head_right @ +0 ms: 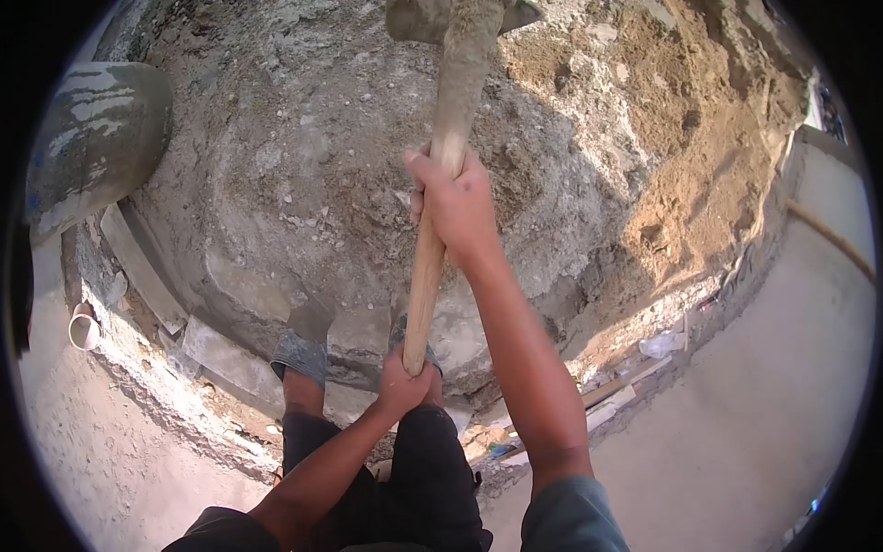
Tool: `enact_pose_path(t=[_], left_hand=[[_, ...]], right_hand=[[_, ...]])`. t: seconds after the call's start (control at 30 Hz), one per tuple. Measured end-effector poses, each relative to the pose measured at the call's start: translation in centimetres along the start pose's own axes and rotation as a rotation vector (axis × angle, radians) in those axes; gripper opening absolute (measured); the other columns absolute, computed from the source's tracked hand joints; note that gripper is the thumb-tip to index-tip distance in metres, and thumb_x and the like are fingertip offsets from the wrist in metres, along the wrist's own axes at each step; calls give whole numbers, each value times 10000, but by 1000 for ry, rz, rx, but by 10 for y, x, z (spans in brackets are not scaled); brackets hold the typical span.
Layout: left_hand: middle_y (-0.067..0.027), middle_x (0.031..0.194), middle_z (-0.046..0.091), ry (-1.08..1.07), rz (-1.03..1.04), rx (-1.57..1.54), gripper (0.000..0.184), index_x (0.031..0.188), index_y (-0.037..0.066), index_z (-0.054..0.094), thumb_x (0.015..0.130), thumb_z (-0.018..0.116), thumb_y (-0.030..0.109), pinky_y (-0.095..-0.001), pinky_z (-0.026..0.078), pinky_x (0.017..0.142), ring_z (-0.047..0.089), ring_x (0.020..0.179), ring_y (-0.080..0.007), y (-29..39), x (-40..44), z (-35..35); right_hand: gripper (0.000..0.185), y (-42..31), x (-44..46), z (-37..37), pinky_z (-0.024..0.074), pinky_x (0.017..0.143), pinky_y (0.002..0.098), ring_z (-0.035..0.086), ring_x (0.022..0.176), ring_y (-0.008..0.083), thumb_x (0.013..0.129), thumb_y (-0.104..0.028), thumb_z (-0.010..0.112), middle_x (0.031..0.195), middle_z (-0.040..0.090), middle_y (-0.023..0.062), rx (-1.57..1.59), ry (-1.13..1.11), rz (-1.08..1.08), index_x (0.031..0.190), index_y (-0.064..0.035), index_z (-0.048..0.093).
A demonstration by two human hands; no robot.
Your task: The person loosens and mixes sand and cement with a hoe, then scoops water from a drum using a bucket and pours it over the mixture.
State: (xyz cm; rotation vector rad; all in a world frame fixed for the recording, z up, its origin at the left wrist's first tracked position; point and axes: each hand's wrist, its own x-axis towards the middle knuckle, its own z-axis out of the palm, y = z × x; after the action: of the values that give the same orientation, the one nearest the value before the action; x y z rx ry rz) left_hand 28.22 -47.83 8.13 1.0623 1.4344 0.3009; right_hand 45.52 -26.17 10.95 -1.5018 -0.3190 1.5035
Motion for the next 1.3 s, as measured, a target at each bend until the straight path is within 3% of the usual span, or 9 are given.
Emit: enact_pose_path(t=[0.13,0.2,0.3,0.43,0.5,0.63,0.73,0.83,1.3], left_hand=[[-247,760,632,-59,168,-93,247,975,-36,589,769,617,98,-426,496,648,640,702,-404,89,128,39],[-237,712,619,-99,118,-57,245,937,-49,590,760,615,119,-426,492,616,642,667,-368,126,166,55],[-110,644,559,-298,-172,-154,156,822,-30,560,782,609,112,-371,459,498,562,544,-189,112,164,77],[-29,629,498,-361,-570,-283,148,852,7,548,792,613,125,-317,415,424,494,486,-142,18,80,73],[-22,642,497,-392,-533,-187,157,876,20,548,796,619,135,-315,422,439,507,508,-129,-1,46,55],[-156,704,617,-388,-201,260,293,1014,-23,543,800,644,150,-419,503,578,640,626,-312,-53,-37,31],[-228,780,649,-260,85,153,323,1047,-24,548,800,642,161,-467,513,668,657,746,-415,-125,-90,8],[-293,836,630,-332,-49,156,428,1138,-17,538,781,628,201,-528,499,740,607,870,-479,-131,-99,-34],[-234,762,635,-218,140,539,383,1058,107,606,714,676,260,-558,495,695,610,756,-471,-190,-82,-138]], right_hand=[[384,-63,82,-38,495,534,263,554,605,105,924,-393,618,775,544,32,-193,143,-323,1005,-26,538],[418,-52,109,-60,493,516,266,556,589,111,933,-423,595,749,544,35,-239,264,-272,1003,-13,550],[455,-4,134,-106,493,486,290,565,558,135,934,-442,584,697,550,50,-350,360,4,998,8,564],[514,196,96,-167,493,504,365,606,586,260,920,-433,585,691,587,116,-827,457,203,908,80,602],[451,174,38,-127,481,507,333,581,571,200,924,-422,591,691,573,86,-583,486,275,835,20,583],[368,183,-70,-90,449,475,290,523,531,125,938,-425,575,659,503,19,-250,457,223,879,-66,524],[308,210,-133,-60,416,455,275,492,497,109,950,-381,568,639,480,-1,-7,523,242,914,-79,515],[319,219,-169,-33,407,506,278,449,536,118,939,-421,568,673,449,-4,245,505,238,892,-122,465],[182,213,-223,60,459,599,333,522,602,166,852,-125,677,692,503,39,421,467,153,841,-49,512]])
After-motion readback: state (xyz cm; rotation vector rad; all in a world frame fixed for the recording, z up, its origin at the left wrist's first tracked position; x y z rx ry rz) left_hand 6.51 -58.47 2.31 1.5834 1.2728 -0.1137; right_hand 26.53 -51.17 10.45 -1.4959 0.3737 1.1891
